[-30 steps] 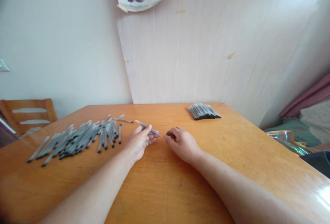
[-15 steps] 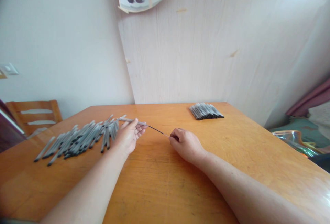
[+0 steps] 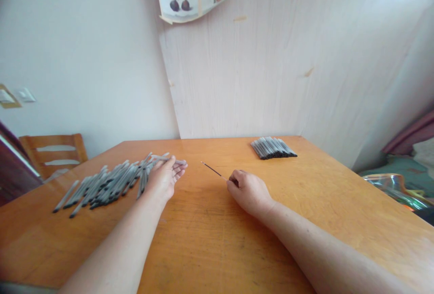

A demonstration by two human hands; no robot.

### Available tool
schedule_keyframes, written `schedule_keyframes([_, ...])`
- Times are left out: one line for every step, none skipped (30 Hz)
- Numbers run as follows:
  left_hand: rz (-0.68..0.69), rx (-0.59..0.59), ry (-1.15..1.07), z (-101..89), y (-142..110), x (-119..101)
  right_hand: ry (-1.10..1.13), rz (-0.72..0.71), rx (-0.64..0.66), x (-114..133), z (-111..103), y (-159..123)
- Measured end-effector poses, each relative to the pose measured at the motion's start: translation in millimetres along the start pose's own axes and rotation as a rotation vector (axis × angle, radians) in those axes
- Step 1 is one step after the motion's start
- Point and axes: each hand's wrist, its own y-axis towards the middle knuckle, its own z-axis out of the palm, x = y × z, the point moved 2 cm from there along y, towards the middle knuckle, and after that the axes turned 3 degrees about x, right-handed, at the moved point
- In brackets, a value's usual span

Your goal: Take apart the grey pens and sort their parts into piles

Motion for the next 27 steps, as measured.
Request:
schedule_keyframes([0.002, 0.005, 0.038, 1.0, -1, 1, -0.031, 0.024, 0.006, 0, -1, 0])
schedule_keyframes([0.004, 0.010, 0.085, 2.3, -3, 2, -0.062, 0.049, 0.014, 0, -2, 0])
schedule_keyframes([0.008, 0.019, 0.140, 3.6, -5, 3, -0.092, 0.073, 0.020, 0, -2, 1])
schedule_keyframes([0.013, 0.034, 0.197, 5.1, -6, 4, -0.120, 0.094, 0.028, 0, -3, 1])
schedule_keyframes([0.019, 0.055, 0.253, 6.6, -8, 5, -0.146, 0.113, 0.033, -1, -3, 1])
schedule_keyframes([0.030, 0.077, 0.304, 7.9, -9, 7, -0.169, 0.126, 0.036, -1, -3, 1])
schedule_keyframes([0.045, 0.099, 0.348, 8.9, -9, 9, -0.189, 0.133, 0.038, -2, -2, 1])
schedule_keyframes([0.062, 0.121, 0.390, 9.5, -10, 11, -0.205, 0.136, 0.041, -3, -1, 1])
schedule_keyframes([0.080, 0.140, 0.436, 9.8, -10, 12, -0.219, 0.137, 0.046, -4, 0, 2])
schedule_keyframes([0.097, 0.154, 0.489, 9.7, -9, 14, -0.232, 0.138, 0.050, -4, 1, 2])
schedule_keyframes([0.113, 0.165, 0.548, 9.3, -8, 15, -0.243, 0.142, 0.056, -5, 2, 3])
schedule_keyframes([0.127, 0.172, 0.611, 8.7, -8, 16, -0.253, 0.147, 0.062, -5, 3, 3])
schedule_keyframes([0.139, 0.174, 0.676, 8.0, -7, 17, -0.262, 0.156, 0.066, -6, 4, 4])
schedule_keyframes([0.153, 0.172, 0.738, 7.3, -7, 18, -0.267, 0.165, 0.073, -6, 5, 5])
schedule_keyframes([0.169, 0.170, 0.798, 6.9, -7, 18, -0.266, 0.173, 0.081, -6, 6, 5])
schedule_keyframes([0.187, 0.170, 0.856, 6.8, -7, 18, -0.258, 0.182, 0.088, -6, 7, 6])
schedule_keyframes([0.204, 0.172, 0.915, 7.0, -8, 18, -0.245, 0.190, 0.095, -6, 8, 6])
schedule_keyframes([0.217, 0.177, 0.974, 7.4, -9, 18, -0.226, 0.195, 0.094, -7, 8, 7])
schedule_keyframes([0.224, 0.184, 1.030, 8.0, -10, 18, -0.204, 0.200, 0.085, -8, 7, 7])
schedule_keyframes([0.225, 0.191, 1.076, 8.7, -11, 18, -0.178, 0.207, 0.065, -10, 6, 8])
schedule_keyframes([0.225, 0.195, 1.109, 9.2, -12, 18, -0.147, 0.218, 0.038, -13, 4, 9])
schedule_keyframes([0.227, 0.197, 1.127, 9.8, -14, 18, -0.111, 0.233, 0.004, -16, 1, 11])
schedule_keyframes([0.232, 0.199, 1.134, 10.1, -15, 19, -0.072, 0.252, -0.033, -21, -2, 12])
schedule_keyframes([0.237, 0.198, 1.133, 10.3, -15, 20, -0.032, 0.275, -0.073, -26, -5, 14])
schedule_keyframes([0.241, 0.196, 1.129, 10.3, -16, 21, 0.005, 0.301, -0.115, -32, -7, 16])
schedule_keyframes([0.242, 0.195, 1.126, 10.0, -16, 22, 0.037, 0.322, -0.154, -37, -9, 17])
schedule_keyframes([0.240, 0.196, 1.126, 9.6, -16, 24, 0.062, 0.339, -0.190, -42, -11, 19])
